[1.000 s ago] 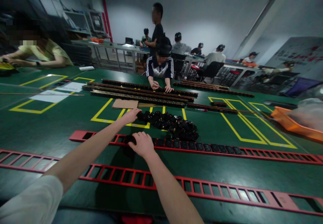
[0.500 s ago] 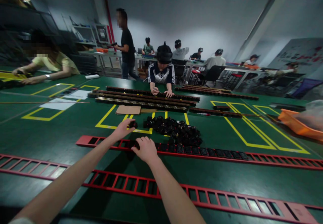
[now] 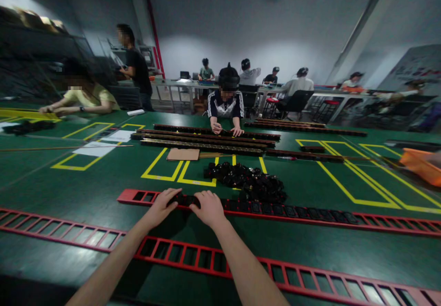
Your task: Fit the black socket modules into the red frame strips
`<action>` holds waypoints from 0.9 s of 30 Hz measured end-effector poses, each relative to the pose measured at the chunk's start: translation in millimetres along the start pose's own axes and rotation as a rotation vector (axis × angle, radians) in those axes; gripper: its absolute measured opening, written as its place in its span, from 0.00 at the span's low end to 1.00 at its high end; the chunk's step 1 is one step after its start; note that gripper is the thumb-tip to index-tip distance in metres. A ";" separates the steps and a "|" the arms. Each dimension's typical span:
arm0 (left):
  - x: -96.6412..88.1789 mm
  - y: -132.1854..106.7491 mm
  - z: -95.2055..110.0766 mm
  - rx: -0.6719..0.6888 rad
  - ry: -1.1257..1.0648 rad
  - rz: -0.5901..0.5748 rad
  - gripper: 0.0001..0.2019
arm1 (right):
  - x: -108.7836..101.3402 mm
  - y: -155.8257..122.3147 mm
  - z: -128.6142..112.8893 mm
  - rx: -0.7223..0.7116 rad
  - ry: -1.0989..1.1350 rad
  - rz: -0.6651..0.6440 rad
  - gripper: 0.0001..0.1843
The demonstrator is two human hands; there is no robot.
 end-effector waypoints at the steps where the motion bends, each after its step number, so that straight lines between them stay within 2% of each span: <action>1: 0.9 0.8 -1.3 0.014 0.008 0.002 0.23 | 0.4 0.4 0.8 -0.002 0.004 -0.003 0.18; 5: 3.8 3.3 -3.6 0.036 0.073 0.020 0.25 | 1.7 3.0 3.6 -0.016 0.028 -0.001 0.19; 11: 6.8 5.3 -1.6 -0.010 0.183 0.028 0.24 | 2.2 3.3 2.2 -0.019 0.021 -0.009 0.19; 18: 4.3 2.1 -1.0 0.022 0.166 0.040 0.23 | 2.8 2.3 0.6 0.009 -0.002 -0.018 0.19; 23: 2.0 0.1 1.7 0.044 0.135 0.045 0.24 | 3.7 3.4 0.4 -0.023 0.000 -0.002 0.20; 27: -0.9 -2.3 6.9 0.084 0.082 0.091 0.24 | 5.2 4.7 1.1 -0.032 0.002 -0.003 0.20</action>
Point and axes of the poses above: each hand's wrist, its own y-axis towards the middle knuckle, its own x-axis out of the palm, z = x × y, the point moved 3 cm from there along y, towards the middle knuckle, and after that the axes turned 13 degrees about -z, right-handed, at the moved point
